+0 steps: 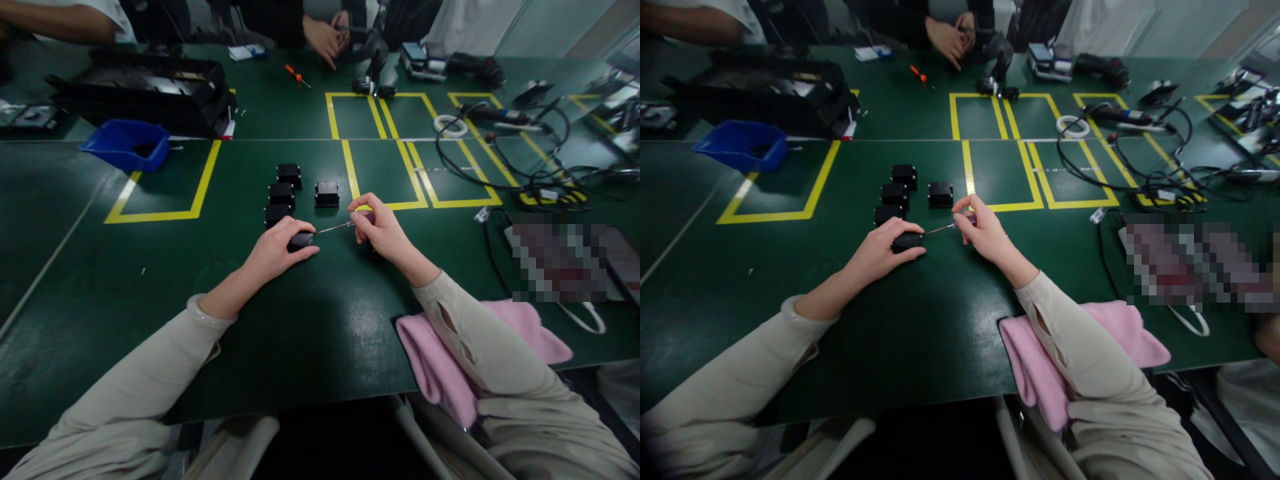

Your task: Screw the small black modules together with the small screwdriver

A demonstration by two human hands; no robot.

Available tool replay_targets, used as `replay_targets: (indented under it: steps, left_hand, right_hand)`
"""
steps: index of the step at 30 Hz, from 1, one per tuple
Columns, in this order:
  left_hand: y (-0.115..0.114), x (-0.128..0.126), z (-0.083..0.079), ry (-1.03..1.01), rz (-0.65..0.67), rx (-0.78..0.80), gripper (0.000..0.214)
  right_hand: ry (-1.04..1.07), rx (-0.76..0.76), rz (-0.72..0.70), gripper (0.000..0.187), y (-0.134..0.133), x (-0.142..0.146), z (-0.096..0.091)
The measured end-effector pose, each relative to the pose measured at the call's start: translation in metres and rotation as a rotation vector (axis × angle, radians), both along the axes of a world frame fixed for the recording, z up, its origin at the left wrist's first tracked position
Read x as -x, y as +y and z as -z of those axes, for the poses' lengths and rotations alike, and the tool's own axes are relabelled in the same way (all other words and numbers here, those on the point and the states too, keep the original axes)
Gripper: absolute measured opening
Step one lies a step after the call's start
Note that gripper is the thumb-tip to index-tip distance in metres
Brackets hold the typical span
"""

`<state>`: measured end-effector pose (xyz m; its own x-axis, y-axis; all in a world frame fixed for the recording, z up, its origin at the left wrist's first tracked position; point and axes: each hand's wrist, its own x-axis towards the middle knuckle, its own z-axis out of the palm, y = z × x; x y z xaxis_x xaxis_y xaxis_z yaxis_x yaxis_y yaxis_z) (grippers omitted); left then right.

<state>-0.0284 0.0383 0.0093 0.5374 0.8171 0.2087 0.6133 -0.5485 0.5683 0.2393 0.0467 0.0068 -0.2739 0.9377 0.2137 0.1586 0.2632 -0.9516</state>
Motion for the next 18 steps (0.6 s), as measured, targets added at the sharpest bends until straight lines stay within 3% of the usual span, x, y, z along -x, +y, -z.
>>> replay_targets:
  steps: [18]
  left_hand:
    - [0.0006,0.0008,0.0019,-0.014,0.023,-0.033,0.033]
  right_hand:
    - [0.01,-0.03,0.031,0.019,0.0012,0.0001,0.003]
